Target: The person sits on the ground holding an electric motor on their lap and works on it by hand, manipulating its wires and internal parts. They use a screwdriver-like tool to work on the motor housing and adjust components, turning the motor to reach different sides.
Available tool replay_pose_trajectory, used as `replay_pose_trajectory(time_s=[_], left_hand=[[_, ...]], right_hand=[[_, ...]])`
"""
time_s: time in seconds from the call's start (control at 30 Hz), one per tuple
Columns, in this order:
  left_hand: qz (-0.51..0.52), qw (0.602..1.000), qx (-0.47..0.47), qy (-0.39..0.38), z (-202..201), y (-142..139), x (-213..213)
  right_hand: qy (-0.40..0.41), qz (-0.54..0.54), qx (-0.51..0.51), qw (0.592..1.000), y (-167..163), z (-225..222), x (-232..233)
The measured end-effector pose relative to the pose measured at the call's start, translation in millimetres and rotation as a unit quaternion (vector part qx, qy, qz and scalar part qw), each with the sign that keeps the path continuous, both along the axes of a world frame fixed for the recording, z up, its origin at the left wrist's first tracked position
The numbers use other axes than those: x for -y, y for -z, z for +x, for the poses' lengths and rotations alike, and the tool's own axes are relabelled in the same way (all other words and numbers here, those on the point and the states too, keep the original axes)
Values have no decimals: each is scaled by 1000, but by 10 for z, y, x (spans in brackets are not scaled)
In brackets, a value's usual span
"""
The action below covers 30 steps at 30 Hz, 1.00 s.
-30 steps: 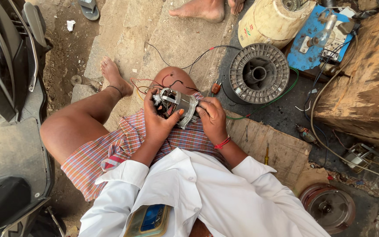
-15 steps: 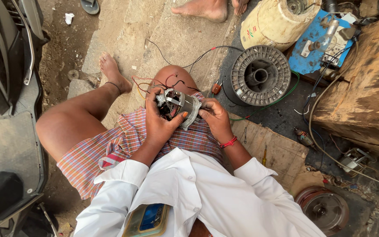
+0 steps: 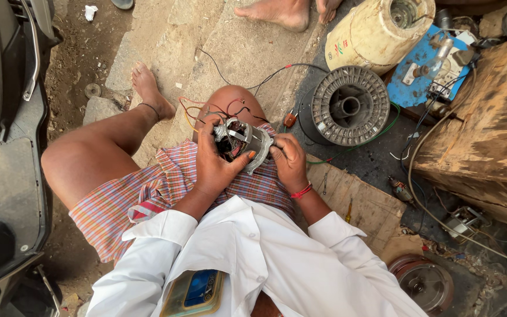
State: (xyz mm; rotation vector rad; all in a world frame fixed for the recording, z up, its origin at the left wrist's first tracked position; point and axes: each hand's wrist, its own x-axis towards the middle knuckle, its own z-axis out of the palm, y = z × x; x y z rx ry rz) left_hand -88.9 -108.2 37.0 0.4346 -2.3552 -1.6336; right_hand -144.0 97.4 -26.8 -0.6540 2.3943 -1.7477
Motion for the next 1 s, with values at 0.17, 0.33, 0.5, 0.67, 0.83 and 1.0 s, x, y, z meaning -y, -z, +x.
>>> replay_pose_trajectory(time_s=[0.17, 0.33, 0.5, 0.67, 0.83, 1.0], left_hand=[[-22, 1000, -14, 1, 3, -64, 29], [-41, 999, -3, 1, 18, -59, 24], [-28, 1000, -5, 10, 35, -59, 0], [-41, 999, -23, 8, 14, -44, 8], [-44, 999, -22, 10, 11, -17, -13], [-66, 997, -24, 15, 7, 9, -26]], right_hand=[[2, -37, 27, 999, 42, 46, 12], [-20, -170, 193, 966, 176, 81, -42], [-21, -160, 199, 967, 205, 55, -94], [-18, -85, 127, 988, 96, 21, -65], [-18, -23, 21, 999, -14, -16, -60], [-9, 1, -42, 999, -15, -41, -49]])
